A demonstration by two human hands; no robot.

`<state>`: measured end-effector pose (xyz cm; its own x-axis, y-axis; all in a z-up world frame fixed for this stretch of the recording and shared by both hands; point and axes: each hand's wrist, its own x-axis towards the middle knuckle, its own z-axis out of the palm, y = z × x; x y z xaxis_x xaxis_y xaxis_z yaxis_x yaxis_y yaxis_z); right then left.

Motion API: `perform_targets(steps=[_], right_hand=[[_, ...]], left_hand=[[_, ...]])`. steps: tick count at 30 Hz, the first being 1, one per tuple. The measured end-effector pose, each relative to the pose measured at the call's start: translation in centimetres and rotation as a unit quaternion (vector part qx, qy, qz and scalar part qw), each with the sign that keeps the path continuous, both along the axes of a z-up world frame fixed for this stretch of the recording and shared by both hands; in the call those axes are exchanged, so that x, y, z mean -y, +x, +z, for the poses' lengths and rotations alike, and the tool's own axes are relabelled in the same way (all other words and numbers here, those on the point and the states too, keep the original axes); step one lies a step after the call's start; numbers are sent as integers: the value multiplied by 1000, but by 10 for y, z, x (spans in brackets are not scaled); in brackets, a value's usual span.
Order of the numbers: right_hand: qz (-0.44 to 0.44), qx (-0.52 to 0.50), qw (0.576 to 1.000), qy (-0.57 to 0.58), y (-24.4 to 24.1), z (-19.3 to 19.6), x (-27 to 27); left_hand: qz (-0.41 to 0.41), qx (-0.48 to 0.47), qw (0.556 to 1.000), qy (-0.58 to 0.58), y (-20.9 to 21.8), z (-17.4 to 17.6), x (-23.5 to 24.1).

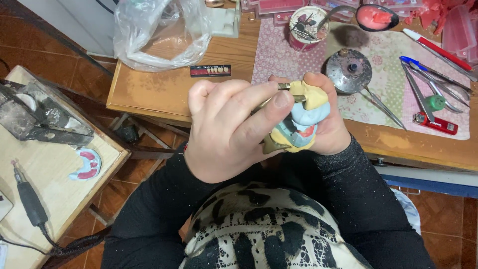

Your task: The person assembles a dental model by placing artificial teeth into a mold held in an articulator. They use a rotary tool to grind a small tooth and apply a liquid from a bottle to the model. The person repeatedly opens and closes the articulator to check the alignment of the teeth.

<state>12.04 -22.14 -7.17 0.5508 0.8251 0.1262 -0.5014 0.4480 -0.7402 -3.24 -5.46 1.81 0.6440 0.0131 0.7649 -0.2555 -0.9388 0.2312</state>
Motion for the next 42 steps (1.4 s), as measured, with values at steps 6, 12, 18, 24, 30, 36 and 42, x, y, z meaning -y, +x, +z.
perform_targets(steps=[6, 12, 18, 24, 30, 36, 42], right_hand=[[-16, 183, 983, 6, 6, -13, 3], [-17, 248, 969, 16, 11, -14, 2], [52, 306, 950, 29, 20, 17, -4], [33, 235, 971, -38, 26, -12, 2], [-47, 368, 926, -75, 24, -21, -5], [-60, 400, 910, -94, 19, -8, -10], [-67, 452, 883, -105, 19, -4, -13]], left_hand=[[19, 12, 1000, 0, 1, -8, 1], [10, 22, 1000, -3, 8, -17, -6], [-29, 23, 999, -10, 16, -38, -18], [-97, -89, 991, -24, 26, -11, -30], [-159, -262, 917, -257, 31, 15, -57], [11, -193, 981, 18, 51, 5, -40], [6, -108, 994, -18, 55, -12, -44]])
